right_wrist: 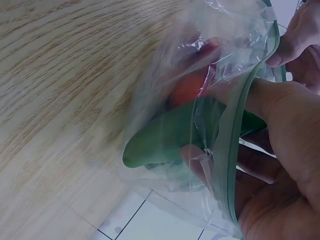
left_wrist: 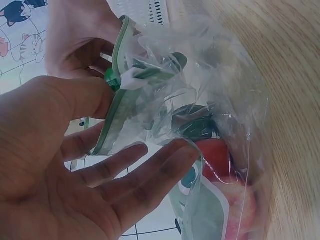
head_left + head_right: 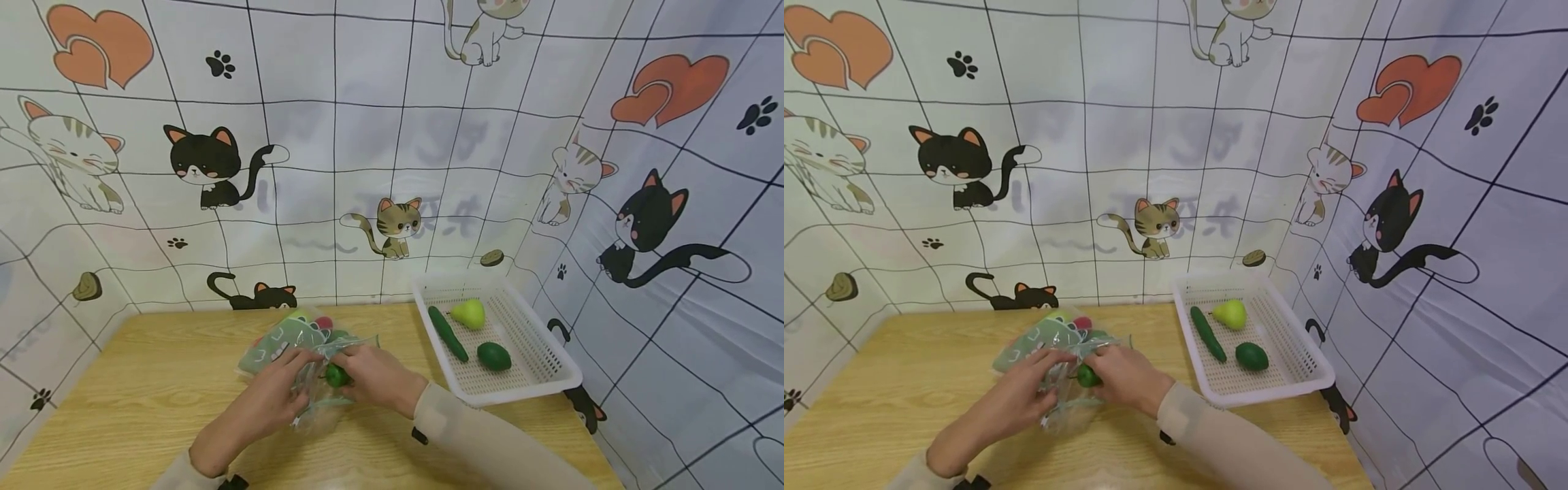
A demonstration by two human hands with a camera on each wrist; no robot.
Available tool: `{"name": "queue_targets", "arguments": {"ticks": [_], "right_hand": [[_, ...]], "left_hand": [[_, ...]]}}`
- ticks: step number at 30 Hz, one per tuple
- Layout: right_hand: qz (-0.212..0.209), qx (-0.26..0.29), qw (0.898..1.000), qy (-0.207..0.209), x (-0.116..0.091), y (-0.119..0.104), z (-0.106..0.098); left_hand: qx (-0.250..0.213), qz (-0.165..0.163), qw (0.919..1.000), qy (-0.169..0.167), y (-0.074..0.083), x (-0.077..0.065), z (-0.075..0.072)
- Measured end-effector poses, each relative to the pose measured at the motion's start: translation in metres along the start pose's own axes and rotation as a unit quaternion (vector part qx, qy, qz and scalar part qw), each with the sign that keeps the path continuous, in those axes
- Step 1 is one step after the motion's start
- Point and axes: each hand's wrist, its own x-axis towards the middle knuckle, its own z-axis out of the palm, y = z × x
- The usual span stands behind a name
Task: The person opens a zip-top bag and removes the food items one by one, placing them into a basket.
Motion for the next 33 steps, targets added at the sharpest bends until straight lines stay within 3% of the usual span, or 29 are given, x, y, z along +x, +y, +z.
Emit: {"name": "queue_targets", "arguments": {"ticks": [6,17,33], "right_hand": [[-0.006,0.005,1.0,0.007,-0.002,-0.002,-0.004],[-0.015,0.038,0.998,0.037,-0.004,-0.005,-0.017],[-0.001,0.108,0.991,0.081,-0.012,-0.001,-0.048]], "left_hand": [[0.002,-0.004,1.0,0.005,0.0,0.0,0.002],[0.029,0.024,0.9984,0.042,-0.002,0.0,0.006],[0.033,0.021,0.998,0.05,0.0,-0.001,0.008]]}}
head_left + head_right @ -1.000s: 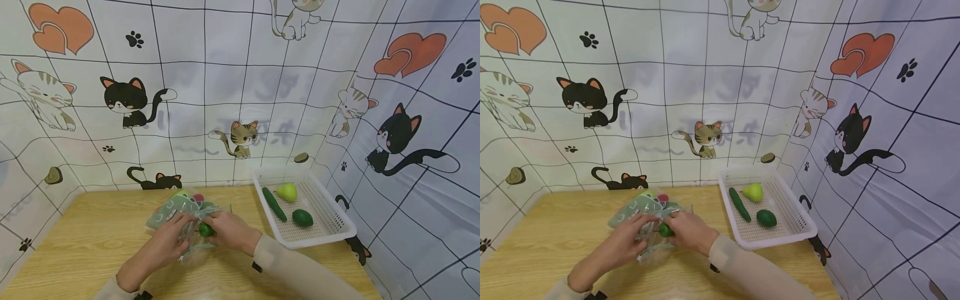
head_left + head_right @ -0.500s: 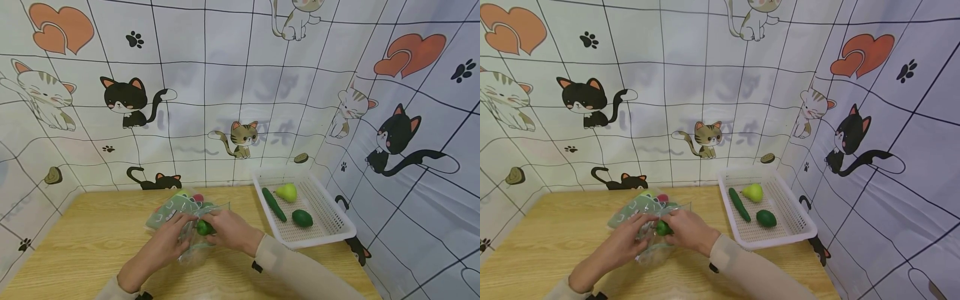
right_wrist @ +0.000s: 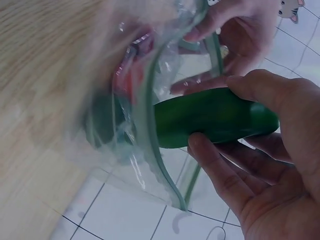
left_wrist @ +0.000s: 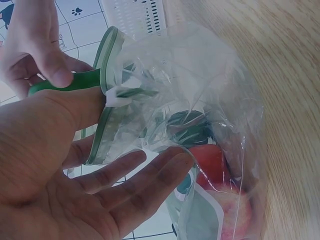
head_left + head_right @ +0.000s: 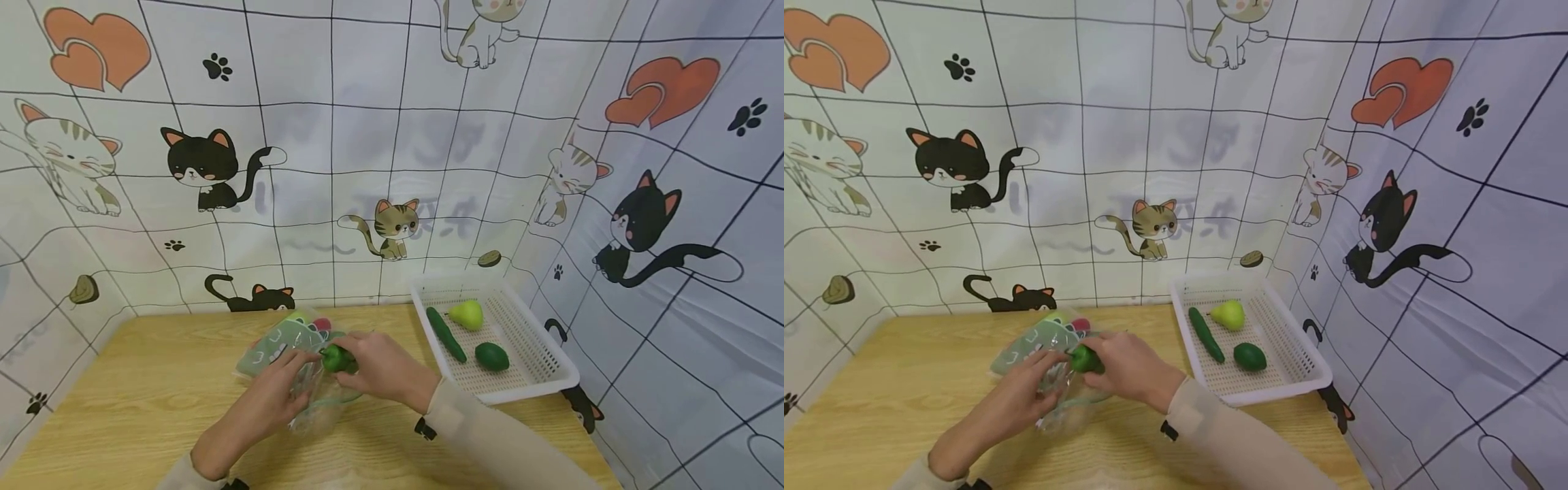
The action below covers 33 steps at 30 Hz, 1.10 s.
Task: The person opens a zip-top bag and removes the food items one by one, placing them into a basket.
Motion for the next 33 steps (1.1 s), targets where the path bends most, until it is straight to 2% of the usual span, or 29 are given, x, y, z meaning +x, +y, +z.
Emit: {"name": "queue_targets", "arguments": {"ticks": [7,13,22,29,33], "right_hand": [[0.017,0.039,0.999,0.018,-0.002,0.004,-0.015],[0.015,0.04,0.998,0.047,-0.004,0.01,-0.027],[0.041,0.111,0.991,0.06,-0.008,0.024,-0.049],[0.059,0.104,0.988,0.094,-0.011,0.036,-0.069],[0.098,0.085,0.986,0.1,-0.015,0.049,-0.079]], "left_hand": [[0.005,0.006,0.9999,0.011,-0.002,0.0,0.003],[0.006,-0.002,1.0,0.004,-0.001,0.002,0.003],[-0.004,-0.007,1.0,-0.003,0.0,0.001,0.002],[-0.007,-0.009,0.9999,0.009,0.001,0.0,0.004],[-0.01,-0.01,0.9999,0.009,0.002,0.0,0.004]]}}
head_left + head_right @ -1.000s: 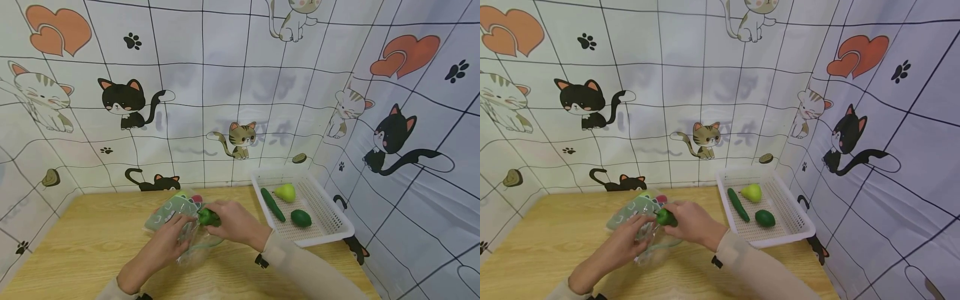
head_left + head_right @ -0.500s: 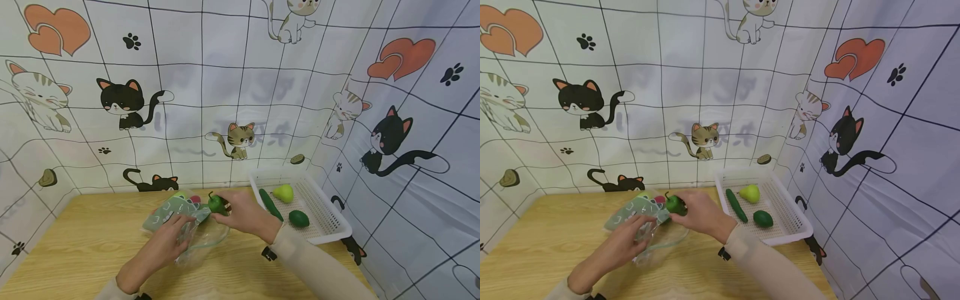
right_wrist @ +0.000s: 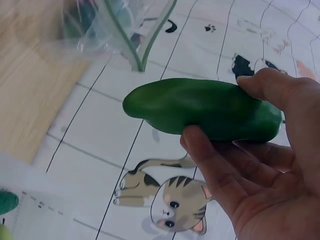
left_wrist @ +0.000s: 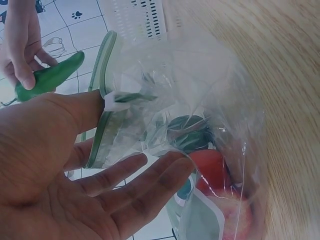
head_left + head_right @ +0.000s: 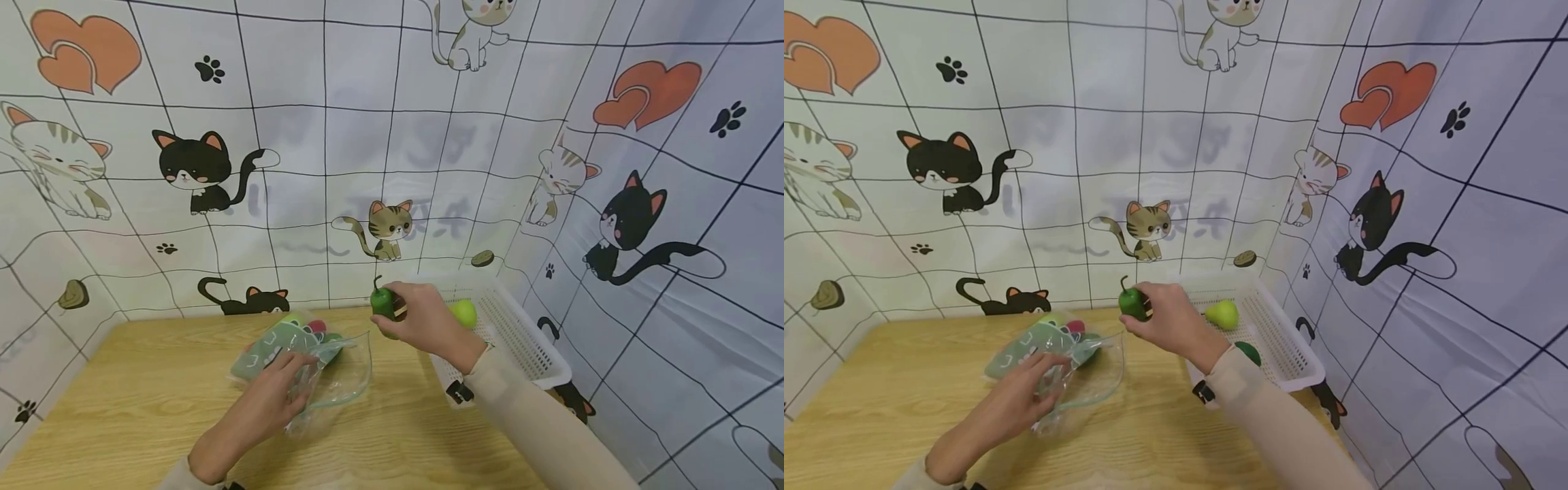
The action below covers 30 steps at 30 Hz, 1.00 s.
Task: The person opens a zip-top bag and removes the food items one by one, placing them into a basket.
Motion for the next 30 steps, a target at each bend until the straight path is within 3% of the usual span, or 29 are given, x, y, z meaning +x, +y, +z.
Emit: {"name": "queue_targets", "arguments": {"ticks": [10,20,30], "right_hand": [[0.141,-0.041,0.989,-0.029,-0.005,0.042,-0.024],[0.193,-0.065,0.978,-0.049,-0.009,0.079,-0.035],[0.219,-0.097,0.969,-0.066,-0.008,0.116,-0.036]], "left_hand": [[-0.012,-0.005,0.9998,-0.016,-0.001,0.0,0.0],[-0.009,-0.021,0.9994,-0.024,-0.003,-0.001,-0.002],[0.001,0.003,1.0,-0.003,-0.005,0.0,-0.002]]}}
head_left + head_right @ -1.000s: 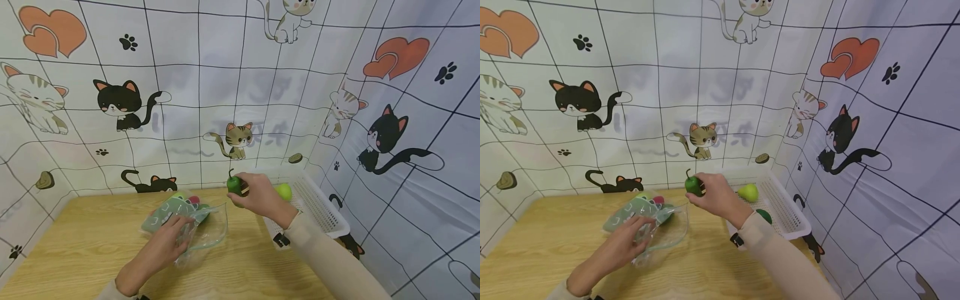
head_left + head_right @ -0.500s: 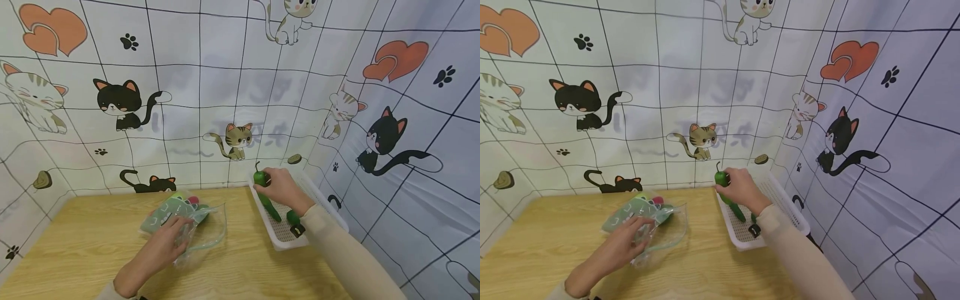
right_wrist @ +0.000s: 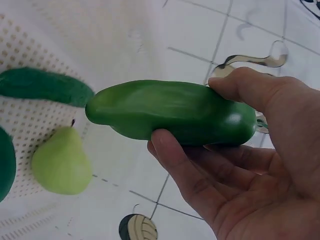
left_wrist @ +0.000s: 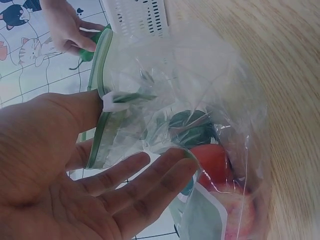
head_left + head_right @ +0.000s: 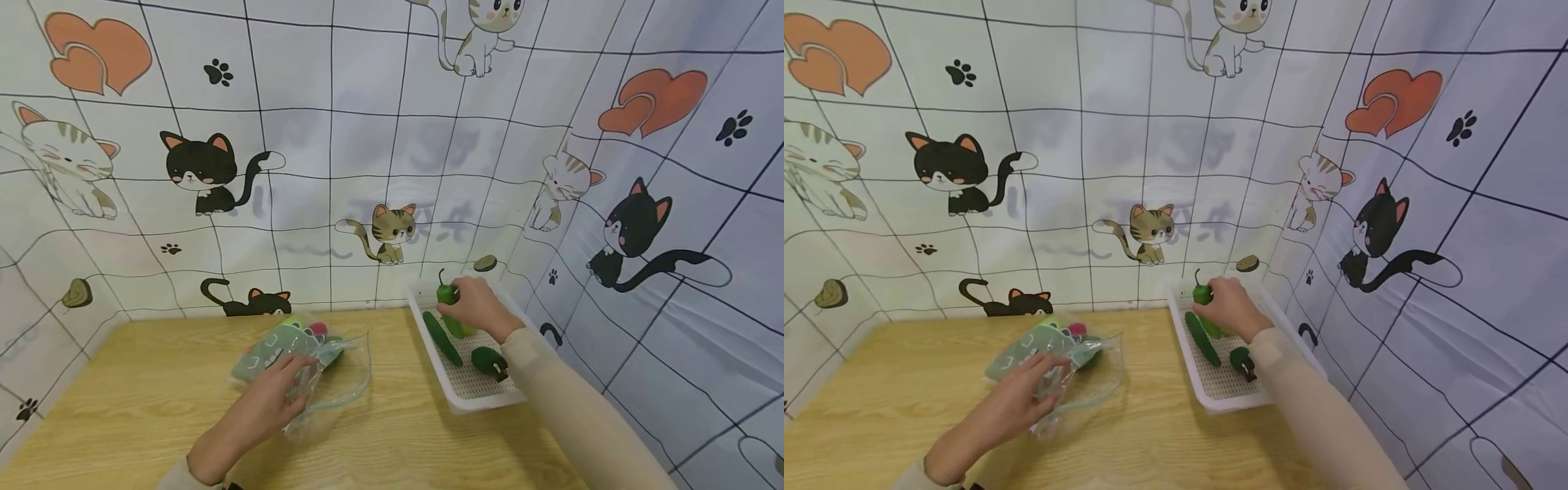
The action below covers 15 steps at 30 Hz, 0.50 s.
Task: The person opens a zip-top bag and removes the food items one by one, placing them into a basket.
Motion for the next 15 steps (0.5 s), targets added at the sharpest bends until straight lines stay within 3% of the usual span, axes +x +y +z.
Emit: {"name": "queue_targets", "arguments": {"ticks": [9,15], "right_hand": [[0.038,-0.017,0.997,-0.068,0.017,0.02,0.007],[0.067,-0.033,0.991,-0.108,0.028,0.032,0.016]], "left_hand": [[0.003,0.0,1.0,0.01,0.001,0.0,0.002],[0.01,-0.021,0.9996,-0.013,0.002,0.0,0.002]]}}
